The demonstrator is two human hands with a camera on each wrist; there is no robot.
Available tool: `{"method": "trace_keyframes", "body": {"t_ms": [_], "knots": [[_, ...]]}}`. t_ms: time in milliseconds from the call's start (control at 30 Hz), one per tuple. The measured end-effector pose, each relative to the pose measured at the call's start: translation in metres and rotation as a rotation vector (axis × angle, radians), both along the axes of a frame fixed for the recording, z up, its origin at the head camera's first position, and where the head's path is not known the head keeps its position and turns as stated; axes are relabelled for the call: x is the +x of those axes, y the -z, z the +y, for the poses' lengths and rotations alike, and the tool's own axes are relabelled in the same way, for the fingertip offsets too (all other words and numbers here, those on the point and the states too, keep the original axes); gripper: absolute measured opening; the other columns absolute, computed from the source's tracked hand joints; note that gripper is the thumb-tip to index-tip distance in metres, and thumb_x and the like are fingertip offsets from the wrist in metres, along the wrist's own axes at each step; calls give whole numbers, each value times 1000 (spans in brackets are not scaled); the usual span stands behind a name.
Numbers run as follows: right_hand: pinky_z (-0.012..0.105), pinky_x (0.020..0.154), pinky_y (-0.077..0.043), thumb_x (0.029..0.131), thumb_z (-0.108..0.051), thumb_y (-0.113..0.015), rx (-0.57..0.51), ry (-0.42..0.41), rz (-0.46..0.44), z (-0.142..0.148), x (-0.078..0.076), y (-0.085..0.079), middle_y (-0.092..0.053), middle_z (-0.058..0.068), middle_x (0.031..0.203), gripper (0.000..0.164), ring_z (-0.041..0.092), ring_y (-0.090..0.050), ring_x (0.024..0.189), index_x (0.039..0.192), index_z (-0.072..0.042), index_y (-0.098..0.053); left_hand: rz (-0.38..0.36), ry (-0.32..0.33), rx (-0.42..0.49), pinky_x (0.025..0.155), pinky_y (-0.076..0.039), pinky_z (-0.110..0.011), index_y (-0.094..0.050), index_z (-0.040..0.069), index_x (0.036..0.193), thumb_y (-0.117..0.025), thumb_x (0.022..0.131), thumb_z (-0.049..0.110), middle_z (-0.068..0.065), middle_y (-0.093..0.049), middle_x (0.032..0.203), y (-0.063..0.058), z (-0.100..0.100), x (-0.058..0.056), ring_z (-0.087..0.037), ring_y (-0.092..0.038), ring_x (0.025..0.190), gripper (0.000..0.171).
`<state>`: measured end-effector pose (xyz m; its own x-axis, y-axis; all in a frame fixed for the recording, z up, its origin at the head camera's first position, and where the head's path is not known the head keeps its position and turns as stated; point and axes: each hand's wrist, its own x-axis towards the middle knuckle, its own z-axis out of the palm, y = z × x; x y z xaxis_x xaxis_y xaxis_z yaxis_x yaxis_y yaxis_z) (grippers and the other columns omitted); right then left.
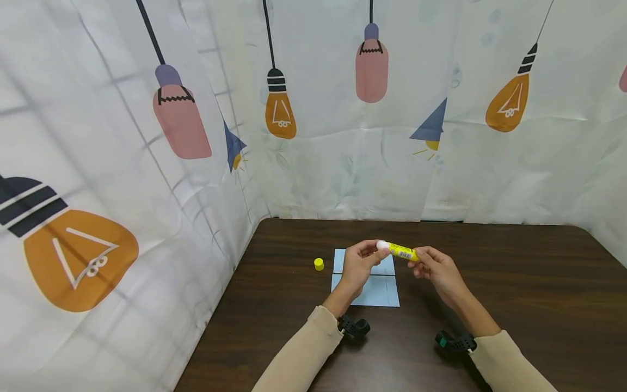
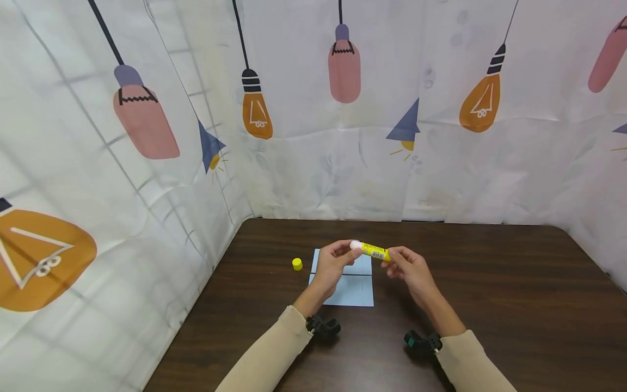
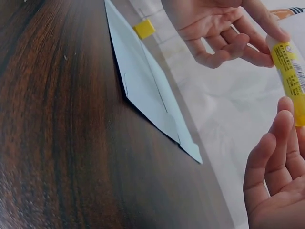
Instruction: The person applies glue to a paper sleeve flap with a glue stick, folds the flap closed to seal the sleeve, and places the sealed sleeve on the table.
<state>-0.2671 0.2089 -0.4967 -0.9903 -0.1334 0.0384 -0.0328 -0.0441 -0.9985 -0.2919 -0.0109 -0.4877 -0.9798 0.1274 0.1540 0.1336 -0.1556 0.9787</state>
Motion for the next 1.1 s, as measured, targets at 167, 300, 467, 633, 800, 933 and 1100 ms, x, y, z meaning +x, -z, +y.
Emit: {"method": "trace_keyframes", "body": {"t_ms": [167, 300, 467, 633, 800, 933, 1100], "knots": [[24, 72, -56, 106, -38, -56, 16, -5, -9, 1, 0, 0, -71, -7, 86, 23, 8, -61, 72, 109, -16, -63, 0, 3, -1, 70, -55, -21, -76, 3, 110, -83, 87, 16, -4, -76, 97, 1, 0, 1, -8, -65, 79, 26], [23, 72, -55, 106, -34, -56, -14, -17, 0, 2, 1, -1, -70, -7, 86, 20, 8, -60, 73, 108, -16, -63, -6, 2, -10, 71, -56, -21, -77, 6, 109, -83, 87, 18, -2, -76, 97, 2, 0, 1, -8, -66, 80, 26], [21, 71, -55, 106, -30, -57, -51, -25, 10, 2, 3, -1, -71, -6, 87, 15, 8, -61, 72, 107, -17, -64, -11, 0, -27, 70, -56, -22, -78, 9, 106, -85, 86, 20, -1, -76, 96, 2, 0, 2, -7, -66, 80, 24], [20, 71, -56, 105, -26, -58, -85, -34, 28, 2, 3, -1, -72, -6, 90, 13, 7, -61, 74, 112, -17, -65, -12, -9, -35, 71, -56, -22, -79, 9, 106, -85, 85, 21, -1, -76, 97, 2, -1, 2, -8, -66, 81, 25], [21, 72, -56, 104, -23, -61, -74, -22, 33, 2, 3, -2, -74, -4, 96, 21, 8, -61, 75, 120, -11, -64, -10, -22, -41, 70, -55, -22, -78, 9, 107, -84, 86, 22, -2, -76, 98, 2, -2, 1, -9, -65, 80, 25], [21, 72, -56, 103, -22, -63, -46, 0, 43, 1, 2, -2, -72, -5, 97, 29, 9, -61, 75, 126, -5, -61, -4, -26, -37, 69, -54, -21, -78, 9, 108, -84, 87, 23, -2, -76, 98, 3, -2, 1, -10, -64, 77, 26], [22, 73, -57, 101, -20, -66, 2, 35, 70, 1, 3, -2, -65, -4, 94, 36, 10, -61, 77, 130, 0, -59, -6, -27, -37, 71, -55, -21, -78, 9, 108, -84, 87, 24, -2, -76, 99, 3, -2, 2, -16, -68, 83, 26]]}}
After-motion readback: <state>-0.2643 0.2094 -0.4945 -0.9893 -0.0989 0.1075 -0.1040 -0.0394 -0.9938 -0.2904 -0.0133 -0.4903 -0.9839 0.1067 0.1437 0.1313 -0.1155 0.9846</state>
